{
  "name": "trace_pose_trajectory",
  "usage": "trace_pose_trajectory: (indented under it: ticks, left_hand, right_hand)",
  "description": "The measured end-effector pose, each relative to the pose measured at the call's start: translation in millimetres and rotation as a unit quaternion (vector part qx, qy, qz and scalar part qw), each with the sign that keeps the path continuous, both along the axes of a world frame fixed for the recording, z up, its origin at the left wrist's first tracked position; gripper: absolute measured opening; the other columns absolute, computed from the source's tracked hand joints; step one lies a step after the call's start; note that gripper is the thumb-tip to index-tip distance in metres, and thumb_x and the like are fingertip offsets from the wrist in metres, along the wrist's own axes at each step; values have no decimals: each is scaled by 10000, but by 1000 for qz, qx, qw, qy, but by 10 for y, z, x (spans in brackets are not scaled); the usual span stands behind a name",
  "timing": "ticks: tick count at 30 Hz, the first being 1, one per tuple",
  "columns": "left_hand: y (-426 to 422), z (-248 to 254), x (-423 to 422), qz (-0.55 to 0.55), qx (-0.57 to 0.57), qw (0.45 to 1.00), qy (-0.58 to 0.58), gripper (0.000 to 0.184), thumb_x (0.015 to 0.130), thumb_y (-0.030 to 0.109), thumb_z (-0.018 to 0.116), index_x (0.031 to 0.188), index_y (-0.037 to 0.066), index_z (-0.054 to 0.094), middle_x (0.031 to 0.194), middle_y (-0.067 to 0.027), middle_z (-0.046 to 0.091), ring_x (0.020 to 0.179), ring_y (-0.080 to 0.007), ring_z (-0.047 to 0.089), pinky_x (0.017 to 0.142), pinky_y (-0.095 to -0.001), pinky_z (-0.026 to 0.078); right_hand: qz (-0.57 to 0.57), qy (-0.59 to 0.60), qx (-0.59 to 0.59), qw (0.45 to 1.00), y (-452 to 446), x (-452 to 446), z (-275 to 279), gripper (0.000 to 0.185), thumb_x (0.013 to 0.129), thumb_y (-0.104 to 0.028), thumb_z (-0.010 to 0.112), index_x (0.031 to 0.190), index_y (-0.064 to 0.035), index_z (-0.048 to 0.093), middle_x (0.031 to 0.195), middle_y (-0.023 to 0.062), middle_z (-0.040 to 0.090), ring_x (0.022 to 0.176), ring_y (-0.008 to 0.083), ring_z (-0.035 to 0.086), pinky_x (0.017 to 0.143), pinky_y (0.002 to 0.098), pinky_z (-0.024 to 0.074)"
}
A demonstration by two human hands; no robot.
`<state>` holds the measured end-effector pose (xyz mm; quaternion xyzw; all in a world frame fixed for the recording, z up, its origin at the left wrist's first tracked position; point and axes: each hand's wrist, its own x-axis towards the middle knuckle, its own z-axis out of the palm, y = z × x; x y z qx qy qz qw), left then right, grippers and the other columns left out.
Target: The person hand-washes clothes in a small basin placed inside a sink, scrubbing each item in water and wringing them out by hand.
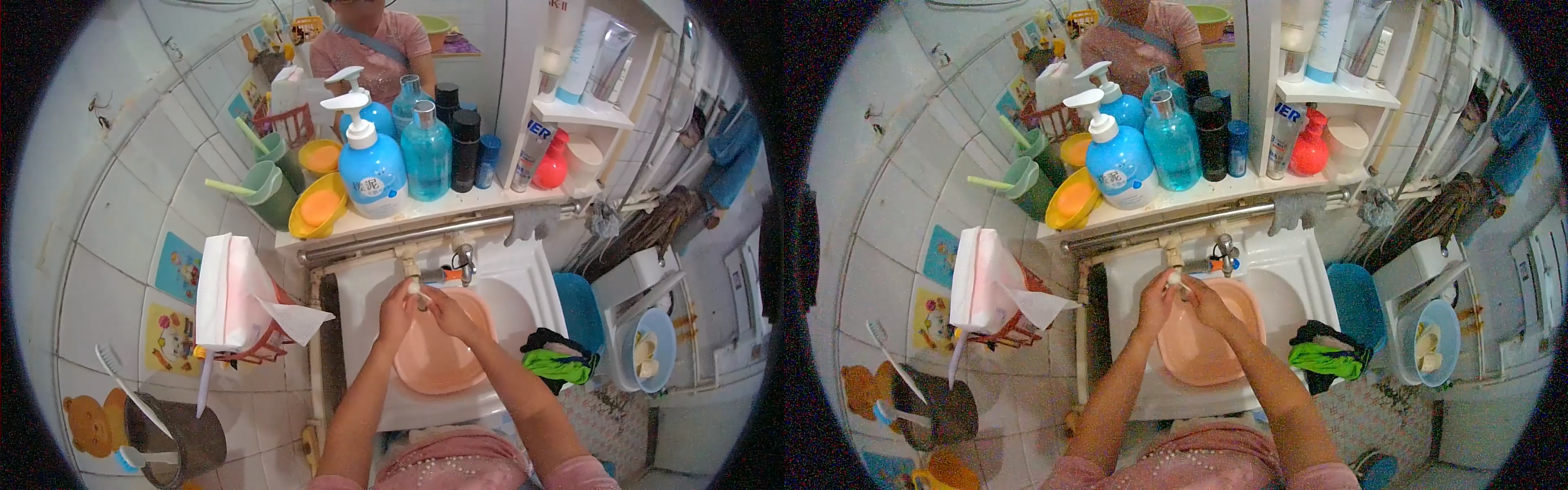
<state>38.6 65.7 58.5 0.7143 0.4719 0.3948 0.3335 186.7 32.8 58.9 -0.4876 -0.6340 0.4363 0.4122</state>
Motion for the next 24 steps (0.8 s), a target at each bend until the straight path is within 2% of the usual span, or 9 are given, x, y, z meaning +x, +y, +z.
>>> trace_pose_trajectory:
  ticks: [2, 11, 14, 16, 18, 19, 20, 22, 24]
  left_hand:
    - [-1, -46, 7, 10, -19, 1000, -2, 335, 850, 86, 541, 1174, 17, 494, 1126, -175, 548, 1013, -297, 551, 839, -338, 446]
    - [-56, -24, 74, 54, 11, 998, 34, 375, 823, 60, 518, 1187, -12, 470, 1080, -210, 553, 950, -321, 567, 809, -349, 454]
    - [-38, -393, 137, 49, -23, 999, -1, 434, 839, 47, 485, 1260, -10, 393, 1155, -204, 514, 1019, -297, 539, 846, -318, 427]
    - [-100, -600, 304, 75, -85, 957, -266, 475, 867, 66, 443, 1311, -11, 293, 1222, -181, 456, 1107, -257, 472, 905, -305, 370]
    - [-325, -429, 398, 117, -157, 930, -312, 481, 879, 82, 426, 1320, -11, 257, 1247, -172, 423, 1139, -250, 432, 933, -309, 338]
    - [-416, -373, 453, 163, -226, 893, -353, 489, 891, 97, 410, 1330, -11, 222, 1272, -163, 389, 1172, -243, 392, 961, -312, 307]
    - [-507, -413, 522, 153, -230, 895, -351, 489, 891, 97, 410, 1330, -11, 222, 1272, -163, 389, 1172, -243, 392, 961, -312, 307]
    - [-690, -647, 699, 162, -179, 937, -253, 484, 906, 145, 399, 1323, -15, 213, 1278, -173, 369, 1178, -247, 373, 979, -325, 287]
    - [-888, -541, 925, 144, -273, 923, -231, 501, 894, 138, 422, 1323, -21, 217, 1291, -177, 343, 1194, -271, 345, 988, -330, 283]
  right_hand:
    - [21, -73, 84, 994, 89, 57, -217, 415, 882, -58, 438, 1292, -71, 373, 1267, 190, 426, 1145, 322, 440, 963, 345, 357]
    - [-57, -86, 33, 994, -26, 13, -166, 423, 872, -148, 494, 1265, -25, 399, 1247, 178, 462, 1142, 287, 461, 944, 332, 368]
    - [-102, -87, 31, 991, -121, 90, -309, 467, 849, -161, 538, 1270, -22, 391, 1219, 186, 482, 1127, 278, 477, 923, 336, 391]
    - [-113, -101, -6, 988, -278, 210, -6, 480, 841, -154, 549, 1273, -19, 387, 1229, 187, 472, 1133, 272, 473, 917, 344, 400]
    - [-129, -114, -44, 984, -388, 333, 60, 494, 834, -147, 560, 1276, -16, 383, 1239, 187, 463, 1140, 266, 468, 911, 352, 409]
    - [-155, -35, -54, 986, -427, 406, -45, 524, 813, -142, 576, 1283, -25, 377, 1259, 187, 443, 1153, 282, 451, 927, 351, 396]
    - [-181, 45, -63, 980, -480, 492, -152, 554, 793, -138, 592, 1290, -34, 370, 1279, 188, 423, 1166, 297, 433, 944, 350, 383]
    - [-217, 39, -52, 974, -633, 715, -278, 578, 783, -142, 605, 1297, -38, 362, 1294, 177, 409, 1175, 286, 425, 934, 342, 390]
    - [-258, 33, -44, 964, -844, 878, -127, 601, 774, -146, 618, 1304, -42, 354, 1309, 166, 396, 1184, 274, 416, 924, 334, 398]
